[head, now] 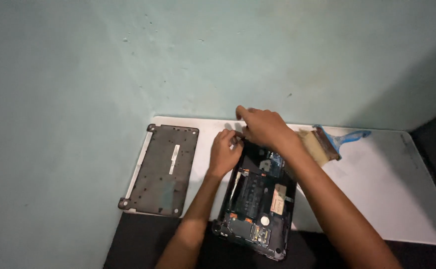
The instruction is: The person is disassembling a laptop, removing screws with a screwdriver, prying the casing apart, and cleaning internal parts with a brush.
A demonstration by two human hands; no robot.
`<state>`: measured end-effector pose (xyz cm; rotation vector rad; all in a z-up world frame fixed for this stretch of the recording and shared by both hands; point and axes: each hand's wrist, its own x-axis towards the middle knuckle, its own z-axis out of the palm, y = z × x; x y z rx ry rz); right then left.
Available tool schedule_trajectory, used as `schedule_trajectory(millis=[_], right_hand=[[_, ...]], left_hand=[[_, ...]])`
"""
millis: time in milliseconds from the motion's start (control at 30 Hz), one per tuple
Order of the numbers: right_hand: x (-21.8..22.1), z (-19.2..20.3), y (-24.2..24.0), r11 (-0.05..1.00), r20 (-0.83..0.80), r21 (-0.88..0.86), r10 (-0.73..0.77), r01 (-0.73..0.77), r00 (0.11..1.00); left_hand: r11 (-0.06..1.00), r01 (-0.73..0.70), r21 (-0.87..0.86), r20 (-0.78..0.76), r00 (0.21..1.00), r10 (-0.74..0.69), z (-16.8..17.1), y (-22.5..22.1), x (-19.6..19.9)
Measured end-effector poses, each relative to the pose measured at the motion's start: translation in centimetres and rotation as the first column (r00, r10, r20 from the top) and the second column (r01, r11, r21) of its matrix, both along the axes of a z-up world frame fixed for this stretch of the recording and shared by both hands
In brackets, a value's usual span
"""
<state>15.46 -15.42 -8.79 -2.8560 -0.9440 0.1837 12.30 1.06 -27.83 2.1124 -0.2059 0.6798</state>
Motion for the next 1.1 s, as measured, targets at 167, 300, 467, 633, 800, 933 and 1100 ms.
schedule_trajectory(millis=[167,300,467,633,800,933,1100], right_hand=[[-0.2,-0.6,-0.1,0.997,-0.056,0.074,0.028,-0.024,0.998],[2.0,-3.9,0.5,0.998,0.065,-0.054,-0.03,0.034,0.997],[0.5,-2.3,0.8,0.998,0.039,0.003,0.059,-0.059,0.998],[1.5,-3.6,1.2,0.995,0.083,-0.075,-0.058,0.065,0.995],[0.0,-1.3,0.8,0.999,0.111,-0.023,0.028,-0.026,0.993],[0.9,-2.6,0.7,1.0,0.111,0.015,0.026,-0.028,0.994],[0.8,-2.4,1.2,1.0,0.065,0.001,-0.031,0.031,0.997]], left_hand=[[1.0,-0.012,0.004,0.048,0.999,0.012,-0.2,-0.1,-0.1],[1.0,-0.012,-0.01,0.041,0.999,0.013,-0.1,-0.2,0.0],[1.0,-0.017,0.016,0.01,1.0,0.017,0.4,-0.2,-0.4],[1.0,0.007,0.019,-0.028,1.0,-0.007,-0.4,0.0,0.0],[0.998,0.016,0.059,-0.059,0.998,-0.012,-0.9,0.0,0.1],[0.996,0.035,0.079,-0.094,0.995,-0.028,-1.2,0.1,0.3],[0.998,0.052,0.034,-0.101,0.994,-0.048,-1.8,0.4,0.5]])
